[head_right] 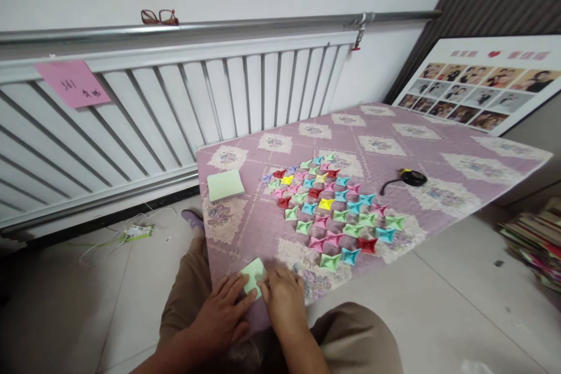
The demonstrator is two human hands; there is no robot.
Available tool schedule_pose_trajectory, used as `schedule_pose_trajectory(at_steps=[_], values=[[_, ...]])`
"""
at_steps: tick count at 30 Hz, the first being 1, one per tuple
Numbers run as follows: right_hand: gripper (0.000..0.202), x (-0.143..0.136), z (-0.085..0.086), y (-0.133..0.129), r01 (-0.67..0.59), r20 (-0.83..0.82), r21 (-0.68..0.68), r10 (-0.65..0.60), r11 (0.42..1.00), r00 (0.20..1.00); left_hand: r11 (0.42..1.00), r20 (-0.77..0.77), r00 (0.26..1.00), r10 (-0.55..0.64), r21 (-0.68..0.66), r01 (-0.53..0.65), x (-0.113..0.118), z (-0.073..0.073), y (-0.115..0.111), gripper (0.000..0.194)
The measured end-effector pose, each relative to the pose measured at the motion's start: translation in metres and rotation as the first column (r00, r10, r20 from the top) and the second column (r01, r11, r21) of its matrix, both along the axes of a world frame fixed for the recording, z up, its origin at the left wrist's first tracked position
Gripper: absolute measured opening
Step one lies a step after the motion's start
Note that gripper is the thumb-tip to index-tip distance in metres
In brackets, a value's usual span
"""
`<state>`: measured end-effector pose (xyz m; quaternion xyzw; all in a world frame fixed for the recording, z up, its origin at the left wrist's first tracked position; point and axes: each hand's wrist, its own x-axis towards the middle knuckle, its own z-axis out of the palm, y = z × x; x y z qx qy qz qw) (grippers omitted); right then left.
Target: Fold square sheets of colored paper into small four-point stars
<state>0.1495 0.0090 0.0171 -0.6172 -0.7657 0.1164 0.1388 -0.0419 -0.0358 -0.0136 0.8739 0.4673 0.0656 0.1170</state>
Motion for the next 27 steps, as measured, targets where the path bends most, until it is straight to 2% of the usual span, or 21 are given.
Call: schedule_pose_trajectory(at_steps=[3,6,8,10,12,15,17,27], values=[[0.005,-0.008,0.003,0.007,0.040,-0.002,-0.067,-0.041,0.997,0.999,0.999,0.034,0.999,-0.011,-0.042,0.012,-0.002,0.000,0.001,0.064],[0.005,-0.008,0.003,0.009,0.075,-0.003,-0.099,-0.076,0.992,0.997,0.995,0.120,0.993,0.019,-0.104,-0.007,-0.005,0.004,0.008,0.049],[0.010,-0.007,0.004,0.010,0.094,0.005,-0.120,-0.094,0.988,0.996,0.985,0.188,0.977,0.105,-0.152,-0.077,-0.005,0.011,0.017,0.035],[0.012,-0.007,0.006,0.011,0.101,0.005,-0.141,-0.101,0.985,0.995,0.962,0.226,0.946,0.232,-0.198,-0.188,-0.002,0.021,0.030,0.032],[0.013,-0.007,0.007,0.011,0.104,-0.001,-0.155,-0.105,0.982,0.994,0.920,0.176,0.919,0.353,-0.245,-0.306,0.003,0.031,0.044,0.029],[0.013,-0.007,0.005,0.009,0.112,-0.011,-0.144,-0.115,0.983,0.993,0.891,0.014,0.934,0.357,-0.306,-0.336,0.012,0.042,0.063,0.026],[0.013,-0.007,0.003,0.007,0.117,-0.027,-0.119,-0.121,0.986,0.992,0.884,-0.038,0.940,0.340,-0.326,-0.334,0.017,0.045,0.071,0.027],[0.015,-0.003,-0.003,0.003,0.118,-0.086,-0.086,-0.126,0.989,0.988,0.873,-0.080,0.955,0.286,-0.389,-0.294,0.017,0.044,0.085,0.029]])
